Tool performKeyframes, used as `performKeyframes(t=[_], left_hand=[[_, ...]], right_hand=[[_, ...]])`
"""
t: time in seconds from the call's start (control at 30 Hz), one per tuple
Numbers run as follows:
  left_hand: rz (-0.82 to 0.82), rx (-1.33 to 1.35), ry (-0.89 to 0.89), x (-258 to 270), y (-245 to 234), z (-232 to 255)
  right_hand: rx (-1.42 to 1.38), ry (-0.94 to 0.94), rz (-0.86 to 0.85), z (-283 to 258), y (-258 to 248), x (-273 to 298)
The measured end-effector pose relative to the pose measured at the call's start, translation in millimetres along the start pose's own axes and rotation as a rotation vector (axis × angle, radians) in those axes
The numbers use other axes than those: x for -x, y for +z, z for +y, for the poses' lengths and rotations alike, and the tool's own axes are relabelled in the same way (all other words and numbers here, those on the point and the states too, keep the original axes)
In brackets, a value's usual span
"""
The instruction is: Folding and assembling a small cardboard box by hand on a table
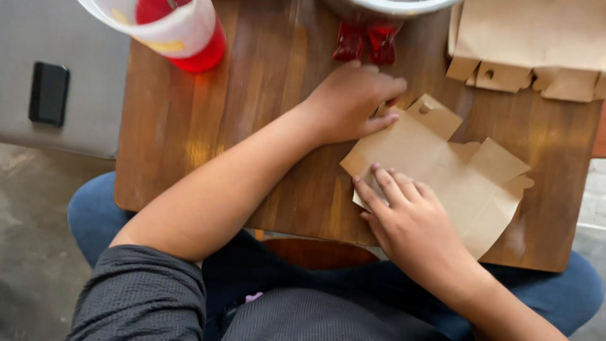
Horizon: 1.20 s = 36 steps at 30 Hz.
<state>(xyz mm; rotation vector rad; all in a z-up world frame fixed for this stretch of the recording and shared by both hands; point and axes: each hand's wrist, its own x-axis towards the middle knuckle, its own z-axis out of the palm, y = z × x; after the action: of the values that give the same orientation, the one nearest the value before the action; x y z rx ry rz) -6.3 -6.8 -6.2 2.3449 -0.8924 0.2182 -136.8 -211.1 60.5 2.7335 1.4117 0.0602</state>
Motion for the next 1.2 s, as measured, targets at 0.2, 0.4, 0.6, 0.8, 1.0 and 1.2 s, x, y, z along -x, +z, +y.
performKeyframes(t=[0.2, 0.4, 0.6, 0.8, 1.0, 1.2], left_hand=[[0.068, 0.025, 0.025, 1.2, 5.2, -3.8], [0.087, 0.031, 0.013, 0.5, 10.3, -6.6], [0.069, 0.041, 0.0, 0.6, 8.7, -6.7], [-0.005, 0.064, -0.045, 1.3, 0.6, -5.8], [-0.016, 0.148, -0.084, 0.5, -3.9, -3.3], [0.026, 0.237, -0.046, 0.2, -12.1, 2.9]], right_hand=[[0.073, 0.023, -0.032, -2.3, 2.7, -2.8], [0.196, 0.034, -0.015, -9.1, 7.3, -12.0], [0.12, 0.068, 0.004, -11.8, 11.4, -17.5], [0.063, 0.04, -0.041, -8.0, 5.8, -3.3], [0.053, 0.019, -0.053, -1.2, 7.1, 6.9], [0.008, 0.028, -0.039, -1.3, 6.9, 0.0]])
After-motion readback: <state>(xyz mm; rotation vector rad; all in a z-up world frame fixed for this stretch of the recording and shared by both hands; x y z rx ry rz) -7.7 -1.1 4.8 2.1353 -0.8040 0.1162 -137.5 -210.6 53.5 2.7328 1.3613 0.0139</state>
